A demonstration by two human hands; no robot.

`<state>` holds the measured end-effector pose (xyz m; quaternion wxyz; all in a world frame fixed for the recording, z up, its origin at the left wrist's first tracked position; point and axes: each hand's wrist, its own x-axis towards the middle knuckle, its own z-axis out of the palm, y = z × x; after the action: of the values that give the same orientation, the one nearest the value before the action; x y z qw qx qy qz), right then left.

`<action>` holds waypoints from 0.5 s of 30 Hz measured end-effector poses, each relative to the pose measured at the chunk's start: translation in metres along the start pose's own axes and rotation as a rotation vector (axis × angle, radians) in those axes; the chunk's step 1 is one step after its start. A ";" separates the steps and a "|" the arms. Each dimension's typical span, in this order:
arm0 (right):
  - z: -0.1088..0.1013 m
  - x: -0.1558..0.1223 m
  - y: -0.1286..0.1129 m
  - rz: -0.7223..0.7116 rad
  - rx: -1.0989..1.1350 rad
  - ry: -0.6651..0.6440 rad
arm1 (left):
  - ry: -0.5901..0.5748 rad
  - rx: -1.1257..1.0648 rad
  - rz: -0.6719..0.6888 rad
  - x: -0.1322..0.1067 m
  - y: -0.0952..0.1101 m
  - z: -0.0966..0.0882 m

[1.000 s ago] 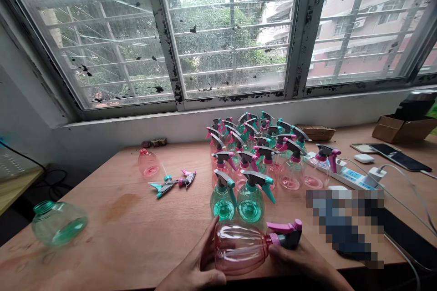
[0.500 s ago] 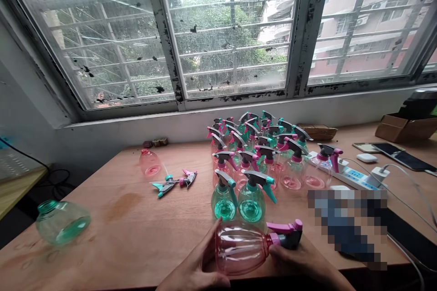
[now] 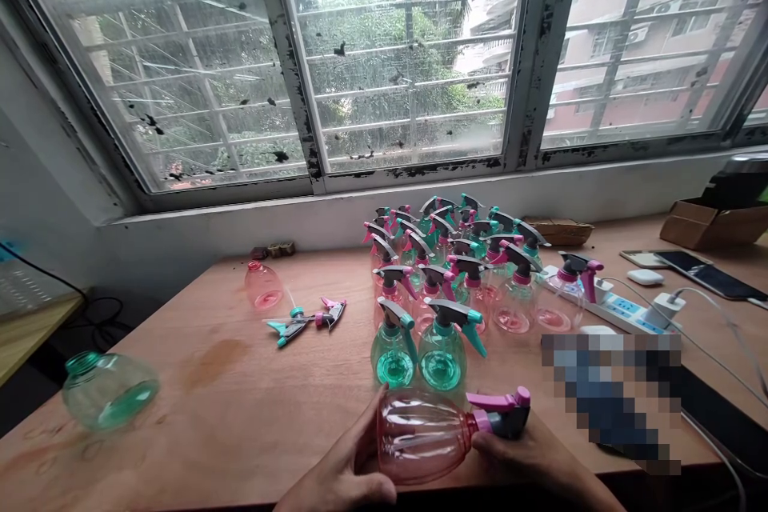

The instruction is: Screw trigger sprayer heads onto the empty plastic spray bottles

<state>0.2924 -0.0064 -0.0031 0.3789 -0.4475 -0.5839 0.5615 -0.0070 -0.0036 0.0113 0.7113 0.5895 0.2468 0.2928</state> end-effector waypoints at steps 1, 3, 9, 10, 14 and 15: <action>0.000 0.000 0.000 0.005 0.000 0.010 | 0.000 -0.010 -0.012 -0.001 0.000 0.000; 0.000 -0.001 0.001 0.008 0.008 0.021 | -0.008 -0.031 -0.004 -0.002 0.001 -0.001; -0.001 -0.002 0.003 -0.009 0.022 0.055 | -0.036 -0.031 0.045 0.002 0.001 0.002; -0.001 -0.002 0.002 -0.009 0.026 0.065 | -0.031 -0.027 0.061 0.002 0.001 0.002; 0.004 -0.003 -0.001 -0.025 0.108 0.061 | -0.014 0.018 0.055 0.001 0.004 0.004; 0.004 -0.003 -0.001 -0.010 0.117 0.059 | -0.008 0.023 0.043 0.001 0.005 0.006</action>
<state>0.2891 -0.0108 -0.0024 0.4240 -0.4380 -0.5410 0.5793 -0.0030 -0.0061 0.0177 0.6989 0.6041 0.2345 0.3026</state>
